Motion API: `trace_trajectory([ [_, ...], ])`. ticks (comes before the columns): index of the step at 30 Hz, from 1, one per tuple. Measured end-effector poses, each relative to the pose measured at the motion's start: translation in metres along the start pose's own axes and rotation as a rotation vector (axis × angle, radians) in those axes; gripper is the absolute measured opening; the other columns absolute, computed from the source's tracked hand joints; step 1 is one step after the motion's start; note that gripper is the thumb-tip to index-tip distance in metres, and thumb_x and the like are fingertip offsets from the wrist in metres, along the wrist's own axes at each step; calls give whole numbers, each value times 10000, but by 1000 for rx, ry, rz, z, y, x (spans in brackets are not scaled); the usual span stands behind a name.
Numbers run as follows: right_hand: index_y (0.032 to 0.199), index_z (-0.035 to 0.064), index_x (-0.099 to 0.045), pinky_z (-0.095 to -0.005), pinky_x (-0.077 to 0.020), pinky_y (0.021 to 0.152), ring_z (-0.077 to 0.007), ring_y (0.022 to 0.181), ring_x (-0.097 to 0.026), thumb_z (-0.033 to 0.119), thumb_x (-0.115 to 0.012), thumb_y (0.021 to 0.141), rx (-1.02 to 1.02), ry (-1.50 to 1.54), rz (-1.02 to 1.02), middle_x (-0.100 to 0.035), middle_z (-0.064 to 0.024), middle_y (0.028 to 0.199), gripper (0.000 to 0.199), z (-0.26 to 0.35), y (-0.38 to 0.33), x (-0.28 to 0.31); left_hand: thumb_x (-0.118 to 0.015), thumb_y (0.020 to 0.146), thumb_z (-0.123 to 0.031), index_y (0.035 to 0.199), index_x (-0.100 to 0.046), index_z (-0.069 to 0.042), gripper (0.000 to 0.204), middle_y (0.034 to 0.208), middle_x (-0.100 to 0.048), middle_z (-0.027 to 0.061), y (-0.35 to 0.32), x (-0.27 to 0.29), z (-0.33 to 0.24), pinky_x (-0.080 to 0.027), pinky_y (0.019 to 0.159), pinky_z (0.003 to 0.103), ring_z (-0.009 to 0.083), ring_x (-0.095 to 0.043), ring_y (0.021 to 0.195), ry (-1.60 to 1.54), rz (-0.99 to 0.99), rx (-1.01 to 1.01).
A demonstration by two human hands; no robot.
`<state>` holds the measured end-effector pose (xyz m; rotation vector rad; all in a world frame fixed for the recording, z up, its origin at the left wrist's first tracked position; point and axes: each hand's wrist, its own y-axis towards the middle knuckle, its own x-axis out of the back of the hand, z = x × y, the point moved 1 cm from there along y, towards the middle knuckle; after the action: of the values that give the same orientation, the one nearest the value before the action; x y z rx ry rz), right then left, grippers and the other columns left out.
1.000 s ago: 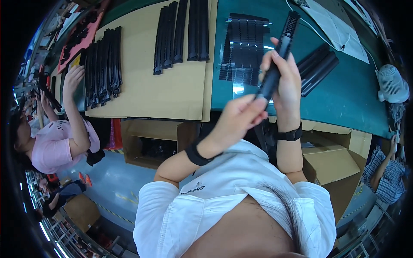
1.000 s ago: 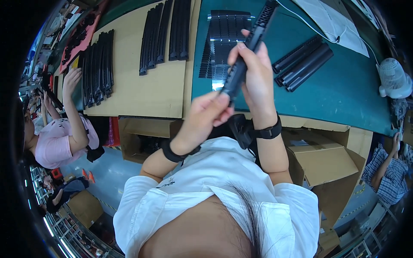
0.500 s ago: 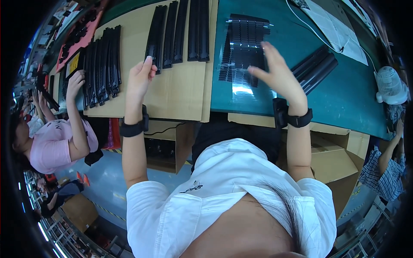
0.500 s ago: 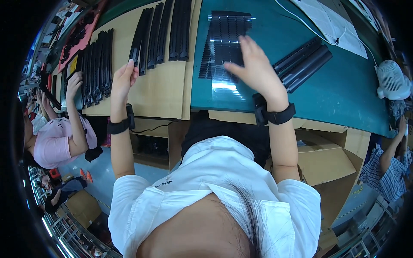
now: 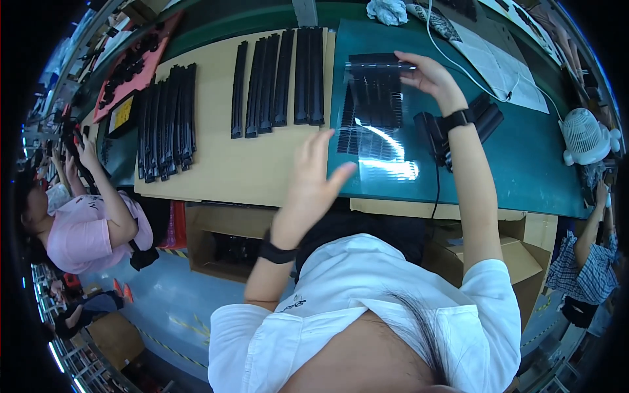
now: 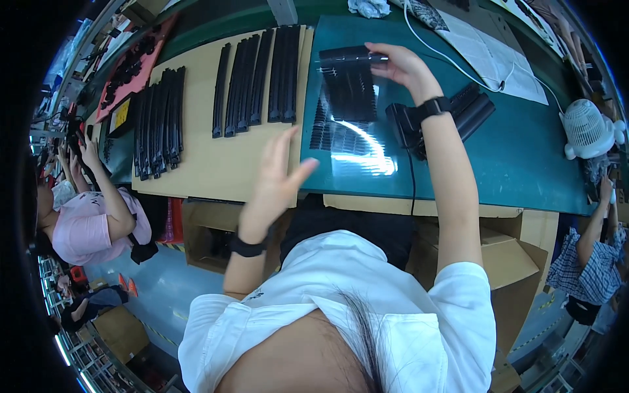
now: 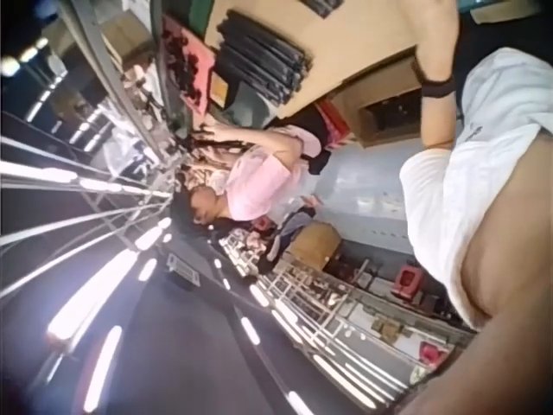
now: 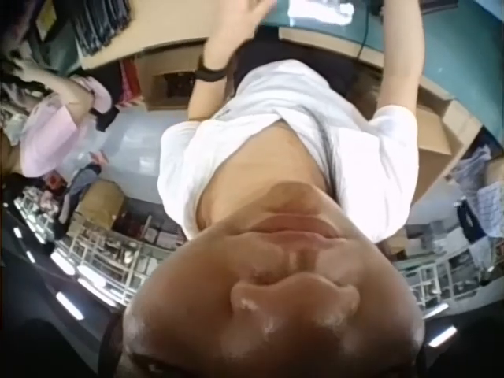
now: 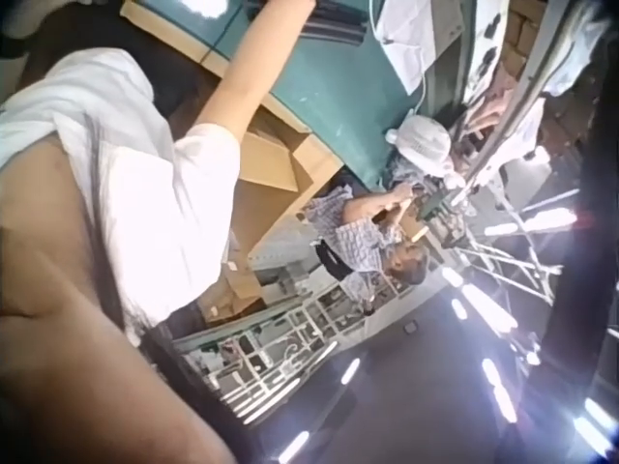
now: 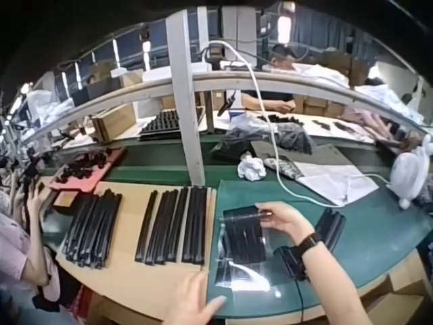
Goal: The person assembles toner cartridges by hand, inserting internal components and applying adhesive strips. They pick up a housing, press small components into it, apply a strip, and place the unit into a box.
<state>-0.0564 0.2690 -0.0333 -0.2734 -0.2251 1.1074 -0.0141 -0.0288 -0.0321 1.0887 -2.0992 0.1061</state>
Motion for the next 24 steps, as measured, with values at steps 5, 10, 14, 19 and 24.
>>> trace_trajectory([
  [5,925,55,-622,-310,-487,737,-136,775,-603,228,-579,898,151,463,269,-612,-12,808,180,40,-35,7,-725,779,-208,1336,-326,0,715,1225,-459,209,16,-29,-24,-442,849,357,257,-508,1003,-263,-114,123],
  [10,1091,-2,-536,-272,-467,692,-137,705,-568,112,-536,883,276,599,73,-606,-51,790,238,88,-85,-12,-717,783,-192,1346,-297,4,729,1222,-471,189,49,-17,-34,-457,690,272,141,-501,800,-848,-34,289],
  [14,1004,10,-578,-297,-465,773,-147,793,-589,155,-564,873,409,672,173,-627,-50,833,196,89,-86,23,-698,802,-164,1262,-437,4,555,1064,-566,110,68,-7,-46,-414,575,220,80,-475,665,-514,-454,-6],
  [19,1048,7,-545,-327,-447,883,-189,940,-585,211,-586,864,597,777,431,-603,-83,974,278,77,-90,36,-659,835,-119,1051,-580,-3,257,837,-586,38,67,-6,-37,-383,550,206,66,-465,601,-714,-98,120],
  [24,1206,-19,-449,-338,-426,930,-234,1031,-556,221,-580,856,859,593,515,-558,-136,1121,444,64,-133,45,-603,873,-76,823,-561,-5,96,622,-523,7,25,-1,-58,-366,516,206,66,-450,532,-671,-238,64],
])
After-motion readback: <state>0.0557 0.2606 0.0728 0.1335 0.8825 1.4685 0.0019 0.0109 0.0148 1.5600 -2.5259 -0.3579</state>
